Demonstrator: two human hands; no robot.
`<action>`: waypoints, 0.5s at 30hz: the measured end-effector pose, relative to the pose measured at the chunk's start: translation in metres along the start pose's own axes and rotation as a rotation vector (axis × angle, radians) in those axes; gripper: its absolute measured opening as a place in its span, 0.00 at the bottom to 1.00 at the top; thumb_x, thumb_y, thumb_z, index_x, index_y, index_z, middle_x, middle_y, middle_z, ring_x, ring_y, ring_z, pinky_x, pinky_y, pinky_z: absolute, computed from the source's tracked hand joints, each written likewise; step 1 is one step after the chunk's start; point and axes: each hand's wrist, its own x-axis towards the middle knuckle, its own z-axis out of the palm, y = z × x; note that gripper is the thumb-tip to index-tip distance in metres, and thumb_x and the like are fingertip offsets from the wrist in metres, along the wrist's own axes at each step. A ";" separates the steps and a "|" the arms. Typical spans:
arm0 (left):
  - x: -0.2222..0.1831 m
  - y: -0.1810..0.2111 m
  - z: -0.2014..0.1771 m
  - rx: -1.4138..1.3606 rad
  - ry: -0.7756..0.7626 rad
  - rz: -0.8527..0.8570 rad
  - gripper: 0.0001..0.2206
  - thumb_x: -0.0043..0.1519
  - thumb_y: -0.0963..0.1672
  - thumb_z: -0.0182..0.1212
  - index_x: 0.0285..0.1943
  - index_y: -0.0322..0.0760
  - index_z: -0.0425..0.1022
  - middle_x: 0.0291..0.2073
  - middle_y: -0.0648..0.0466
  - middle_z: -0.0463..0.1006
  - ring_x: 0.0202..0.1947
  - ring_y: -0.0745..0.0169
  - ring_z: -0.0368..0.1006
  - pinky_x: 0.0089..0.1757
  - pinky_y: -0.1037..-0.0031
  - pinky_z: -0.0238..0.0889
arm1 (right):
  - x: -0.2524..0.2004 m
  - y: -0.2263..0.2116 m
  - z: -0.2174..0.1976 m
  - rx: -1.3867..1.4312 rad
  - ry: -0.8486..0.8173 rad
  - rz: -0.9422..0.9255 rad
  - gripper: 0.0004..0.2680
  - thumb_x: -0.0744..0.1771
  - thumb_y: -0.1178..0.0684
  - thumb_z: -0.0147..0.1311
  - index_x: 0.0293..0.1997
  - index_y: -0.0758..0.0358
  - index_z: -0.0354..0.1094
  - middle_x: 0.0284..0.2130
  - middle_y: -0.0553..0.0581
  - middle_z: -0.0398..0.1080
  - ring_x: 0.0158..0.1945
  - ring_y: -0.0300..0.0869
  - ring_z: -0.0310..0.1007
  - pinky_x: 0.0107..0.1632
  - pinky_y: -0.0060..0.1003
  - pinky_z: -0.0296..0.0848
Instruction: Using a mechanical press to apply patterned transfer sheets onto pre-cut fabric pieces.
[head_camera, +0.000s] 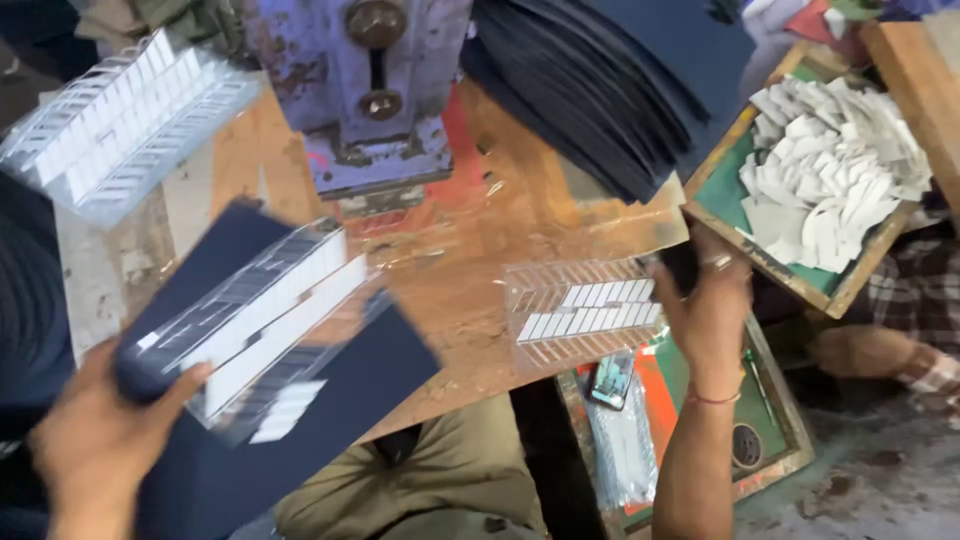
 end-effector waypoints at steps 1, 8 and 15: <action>0.002 -0.039 0.014 -0.002 0.002 0.001 0.31 0.51 0.55 0.79 0.59 0.36 0.78 0.45 0.43 0.82 0.42 0.40 0.79 0.43 0.56 0.71 | 0.032 -0.016 -0.012 -0.001 0.003 -0.001 0.22 0.65 0.51 0.69 0.64 0.69 0.67 0.44 0.66 0.75 0.46 0.56 0.75 0.49 0.49 0.71; -0.018 -0.204 0.059 -0.248 -0.074 -0.082 0.32 0.46 0.45 0.79 0.56 0.18 0.74 0.39 0.35 0.80 0.37 0.44 0.80 0.41 0.61 0.73 | 0.223 -0.042 0.006 0.143 -0.007 -0.464 0.19 0.67 0.45 0.71 0.55 0.71 0.70 0.44 0.69 0.75 0.47 0.61 0.74 0.51 0.51 0.71; -0.036 0.003 -0.057 -0.017 0.206 0.068 0.40 0.51 0.40 0.81 0.73 0.27 0.61 0.58 0.34 0.72 0.56 0.40 0.74 0.53 0.61 0.70 | 0.237 0.006 0.020 0.396 0.002 -0.562 0.09 0.73 0.55 0.57 0.51 0.75 0.72 0.42 0.66 0.75 0.42 0.49 0.74 0.45 0.42 0.71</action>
